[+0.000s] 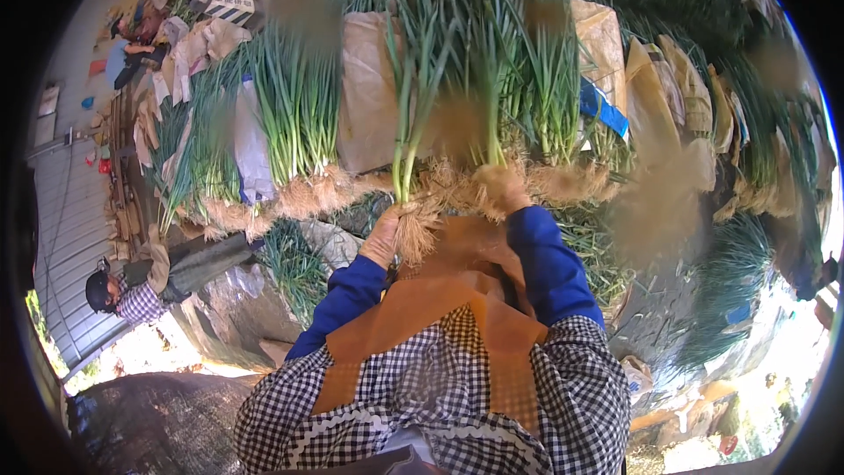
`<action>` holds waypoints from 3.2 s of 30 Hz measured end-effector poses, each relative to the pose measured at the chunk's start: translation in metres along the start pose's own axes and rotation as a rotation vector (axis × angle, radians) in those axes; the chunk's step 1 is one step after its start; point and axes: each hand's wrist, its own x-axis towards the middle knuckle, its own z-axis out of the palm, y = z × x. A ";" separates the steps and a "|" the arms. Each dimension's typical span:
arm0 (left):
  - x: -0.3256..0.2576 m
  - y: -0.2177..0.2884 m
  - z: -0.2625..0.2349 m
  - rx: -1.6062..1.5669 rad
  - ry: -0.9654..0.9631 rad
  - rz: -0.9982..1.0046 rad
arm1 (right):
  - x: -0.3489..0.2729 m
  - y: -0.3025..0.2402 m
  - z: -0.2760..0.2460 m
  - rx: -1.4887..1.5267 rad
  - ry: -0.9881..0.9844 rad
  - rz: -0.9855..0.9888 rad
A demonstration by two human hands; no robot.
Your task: The person cleans and sorts leeks by hand, removing loose outer leaves and placing individual leeks into bundles.
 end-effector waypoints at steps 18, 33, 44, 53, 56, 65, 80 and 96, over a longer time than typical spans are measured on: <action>0.002 -0.017 0.016 -0.161 -0.027 0.134 | 0.028 -0.059 -0.018 -0.794 0.407 0.171; -0.003 -0.059 0.067 -0.097 0.156 -0.151 | 0.020 -0.011 0.030 -0.970 0.391 -0.315; 0.005 -0.034 0.056 0.218 0.198 0.297 | -0.175 0.022 -0.107 -1.218 0.018 0.184; 0.003 -0.061 0.050 0.134 0.102 0.037 | 0.010 0.011 0.027 -1.113 0.041 -0.297; -0.003 -0.066 0.026 -0.054 0.146 -0.044 | -0.017 -0.038 0.047 -0.894 0.115 -0.091; 0.000 -0.060 0.051 -0.284 -0.035 -0.264 | -0.044 -0.015 0.044 0.314 0.317 -0.013; 0.000 -0.045 0.034 -0.191 0.153 -0.031 | -0.165 -0.055 -0.071 -1.567 -0.257 0.559; -0.009 -0.033 0.014 -0.048 0.035 -0.066 | -0.053 -0.074 -0.015 -0.741 -0.230 0.184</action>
